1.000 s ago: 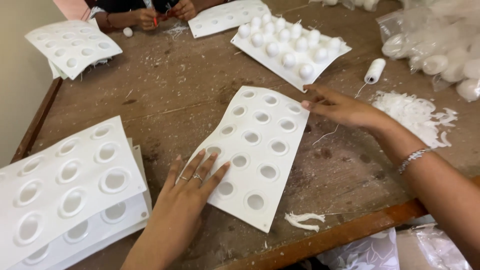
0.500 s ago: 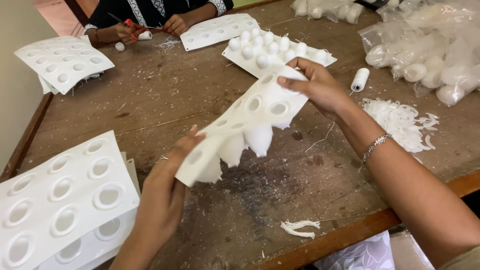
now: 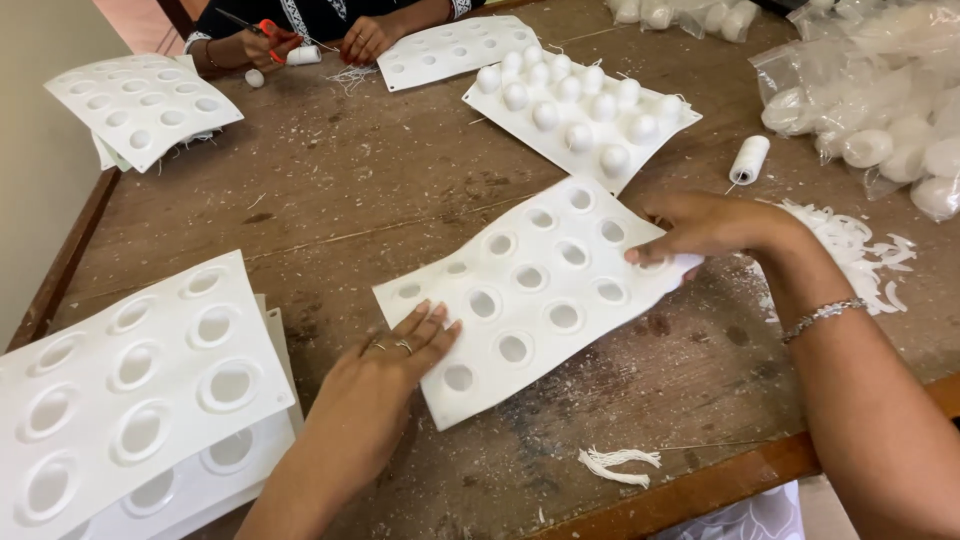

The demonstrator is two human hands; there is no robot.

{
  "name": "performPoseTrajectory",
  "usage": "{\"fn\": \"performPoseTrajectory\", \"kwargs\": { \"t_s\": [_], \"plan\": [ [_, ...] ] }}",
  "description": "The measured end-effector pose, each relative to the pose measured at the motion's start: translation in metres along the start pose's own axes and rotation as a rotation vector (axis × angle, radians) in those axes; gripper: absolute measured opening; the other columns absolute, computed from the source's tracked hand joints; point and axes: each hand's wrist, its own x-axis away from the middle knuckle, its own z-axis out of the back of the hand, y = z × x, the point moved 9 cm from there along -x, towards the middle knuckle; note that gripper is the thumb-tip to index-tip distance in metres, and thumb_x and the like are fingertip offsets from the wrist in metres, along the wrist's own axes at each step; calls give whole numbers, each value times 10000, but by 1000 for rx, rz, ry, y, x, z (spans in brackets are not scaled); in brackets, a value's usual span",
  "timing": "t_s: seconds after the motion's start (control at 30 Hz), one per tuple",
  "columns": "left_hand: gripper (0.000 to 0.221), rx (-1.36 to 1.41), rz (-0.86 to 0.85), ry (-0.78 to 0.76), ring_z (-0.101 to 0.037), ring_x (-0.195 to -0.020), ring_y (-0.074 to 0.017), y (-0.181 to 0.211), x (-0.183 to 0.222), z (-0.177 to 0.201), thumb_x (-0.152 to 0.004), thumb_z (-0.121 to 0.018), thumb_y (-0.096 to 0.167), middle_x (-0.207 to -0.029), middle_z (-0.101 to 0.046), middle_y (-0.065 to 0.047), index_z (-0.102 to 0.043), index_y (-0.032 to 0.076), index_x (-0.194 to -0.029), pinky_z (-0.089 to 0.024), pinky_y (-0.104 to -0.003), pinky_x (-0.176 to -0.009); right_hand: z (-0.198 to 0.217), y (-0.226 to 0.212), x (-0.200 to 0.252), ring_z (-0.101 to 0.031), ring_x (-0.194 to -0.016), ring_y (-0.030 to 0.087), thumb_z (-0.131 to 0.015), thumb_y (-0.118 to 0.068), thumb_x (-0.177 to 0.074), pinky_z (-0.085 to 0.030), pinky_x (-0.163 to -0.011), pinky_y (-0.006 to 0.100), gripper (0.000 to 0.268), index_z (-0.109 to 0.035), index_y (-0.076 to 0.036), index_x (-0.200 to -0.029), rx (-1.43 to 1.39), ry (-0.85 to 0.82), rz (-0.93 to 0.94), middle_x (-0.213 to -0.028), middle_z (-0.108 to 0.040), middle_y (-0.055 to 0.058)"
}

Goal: The recorder prepares silicone candle molds by threading wicks through the base of the molds using a long needle.

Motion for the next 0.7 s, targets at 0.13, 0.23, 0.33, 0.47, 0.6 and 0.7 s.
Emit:
{"fn": "performPoseTrajectory", "kwargs": {
  "t_s": [0.13, 0.23, 0.33, 0.47, 0.6, 0.7],
  "plan": [
    [926, -24, 2, 89, -517, -1385, -230, 21, -5, 44, -587, -508, -232, -1515, -530, -75, -581, 176, -1414, -286, -561, -1157, 10, -31, 23, -703, -828, 178, -752, -343, -787, -577, -777, 342, 388, -745, -43, -1034, -79, -70, 60, -860, -765, 56],
    [822, 22, 94, 26, -525, -1337, -237, 13, -5, 39, -693, -580, -214, -1493, -555, -70, -584, 192, -1408, -295, -551, -1159, 28, -18, 27, -594, -713, 218, -818, -314, -814, -475, -677, 336, 396, -740, 25, -1002, -176, 34, 67, -756, -696, 103],
    [874, -85, 141, -244, -528, -1325, -221, 0, 2, -2, -712, -574, -229, -1519, -534, -28, -562, 231, -1455, -300, -531, -1160, -1, 16, 36, -654, -639, 209, -874, -408, -747, -524, -586, 361, 349, -797, -84, -852, 250, -283, -221, -681, -758, 83],
    [917, -207, 245, -444, -640, -1163, -182, -24, 10, -10, -768, -570, -211, -1452, -583, -28, -498, 292, -1530, -284, -495, -1205, -21, 14, 45, -799, -616, 170, -897, -364, -755, -516, -546, 300, 388, -744, -9, -729, 255, -447, -258, -642, -803, 114],
    [897, -213, 225, -228, -692, -1191, -215, -28, 7, 9, -704, -519, -213, -1474, -584, 7, -577, 326, -1419, -300, -541, -1181, -36, 3, 48, -777, -540, 192, -848, -285, -772, -556, -480, 279, 339, -711, 11, -683, 65, -545, -194, -628, -816, 146],
    [886, -145, 280, -320, -719, -1125, -247, -33, 12, 3, -694, -498, -221, -1539, -519, 24, -603, 303, -1400, -309, -556, -1180, -35, 9, 44, -754, -553, 199, -833, -308, -819, -517, -475, 276, 350, -722, 7, -712, 100, -540, -246, -646, -813, 137]
  ]
}}
